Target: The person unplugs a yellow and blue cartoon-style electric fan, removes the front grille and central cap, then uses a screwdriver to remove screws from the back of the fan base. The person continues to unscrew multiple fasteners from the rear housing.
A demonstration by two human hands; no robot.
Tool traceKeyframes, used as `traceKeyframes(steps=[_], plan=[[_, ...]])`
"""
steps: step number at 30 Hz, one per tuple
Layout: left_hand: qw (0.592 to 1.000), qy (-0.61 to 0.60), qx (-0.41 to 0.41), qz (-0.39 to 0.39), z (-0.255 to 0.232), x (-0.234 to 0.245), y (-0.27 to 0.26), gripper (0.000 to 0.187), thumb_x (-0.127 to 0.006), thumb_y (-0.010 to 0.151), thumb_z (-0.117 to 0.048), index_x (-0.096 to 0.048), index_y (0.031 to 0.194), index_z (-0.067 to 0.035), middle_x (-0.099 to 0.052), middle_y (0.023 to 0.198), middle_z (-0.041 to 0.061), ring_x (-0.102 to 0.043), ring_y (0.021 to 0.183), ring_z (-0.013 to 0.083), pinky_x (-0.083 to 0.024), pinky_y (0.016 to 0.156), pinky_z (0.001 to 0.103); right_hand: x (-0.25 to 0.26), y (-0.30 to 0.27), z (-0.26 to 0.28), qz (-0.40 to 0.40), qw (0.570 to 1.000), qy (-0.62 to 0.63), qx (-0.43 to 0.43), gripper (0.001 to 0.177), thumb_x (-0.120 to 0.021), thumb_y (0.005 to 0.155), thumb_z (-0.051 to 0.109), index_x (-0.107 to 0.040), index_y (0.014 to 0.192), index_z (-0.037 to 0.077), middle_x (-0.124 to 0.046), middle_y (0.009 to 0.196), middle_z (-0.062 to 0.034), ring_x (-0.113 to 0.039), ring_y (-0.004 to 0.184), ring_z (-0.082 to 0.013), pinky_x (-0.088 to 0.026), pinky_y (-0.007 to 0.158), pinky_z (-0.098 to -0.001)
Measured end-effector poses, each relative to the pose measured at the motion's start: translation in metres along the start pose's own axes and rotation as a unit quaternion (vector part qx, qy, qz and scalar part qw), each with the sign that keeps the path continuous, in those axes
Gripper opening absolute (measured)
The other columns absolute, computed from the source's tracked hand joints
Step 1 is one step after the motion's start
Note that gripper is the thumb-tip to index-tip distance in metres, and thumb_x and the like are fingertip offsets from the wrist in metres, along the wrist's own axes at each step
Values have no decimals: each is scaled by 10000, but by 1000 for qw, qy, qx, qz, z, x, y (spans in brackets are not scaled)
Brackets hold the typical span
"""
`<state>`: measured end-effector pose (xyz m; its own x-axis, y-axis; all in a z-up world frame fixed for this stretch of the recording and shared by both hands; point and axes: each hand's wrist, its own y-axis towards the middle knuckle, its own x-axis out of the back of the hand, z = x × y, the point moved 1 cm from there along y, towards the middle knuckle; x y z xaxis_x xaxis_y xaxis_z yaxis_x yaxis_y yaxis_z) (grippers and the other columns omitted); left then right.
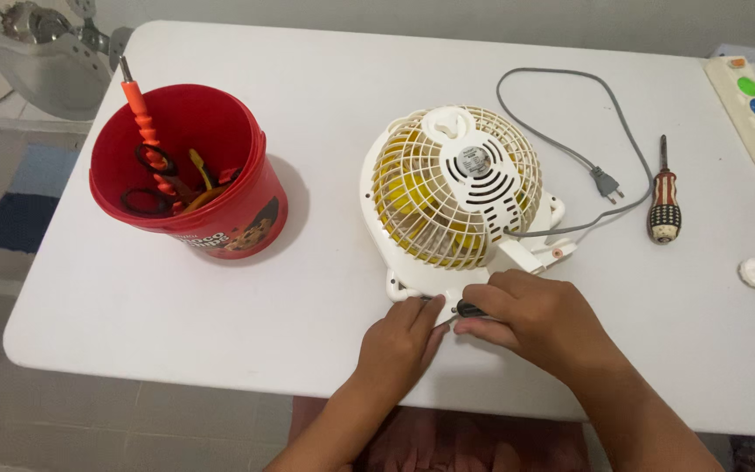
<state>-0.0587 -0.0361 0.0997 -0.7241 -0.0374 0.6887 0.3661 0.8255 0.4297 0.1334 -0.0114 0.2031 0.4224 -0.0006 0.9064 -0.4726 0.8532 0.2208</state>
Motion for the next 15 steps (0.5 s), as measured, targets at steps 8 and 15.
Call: traceKeyframes(steps=[8,15], plan=[[1000,-1,13,3,-1,-1,0,471,-817,817,-144,-670,1246,-18,-630,979,89,-664,854,239,-561,657,349,1,6,2,22,1000,7,4,184,-773,820,252,-674,894,116,-660,722,-46,-668,661,-268,-525,547,-408],[1000,-9,5,-4,-1,0,0,468,-811,814,-128,-665,1247,-23,-629,995,89,-661,865,247,-563,672,357,6,13,8,110,993,3,-31,261,-748,826,224,-641,1045,133,-683,852,-73,-679,793,-309,-547,636,-450]])
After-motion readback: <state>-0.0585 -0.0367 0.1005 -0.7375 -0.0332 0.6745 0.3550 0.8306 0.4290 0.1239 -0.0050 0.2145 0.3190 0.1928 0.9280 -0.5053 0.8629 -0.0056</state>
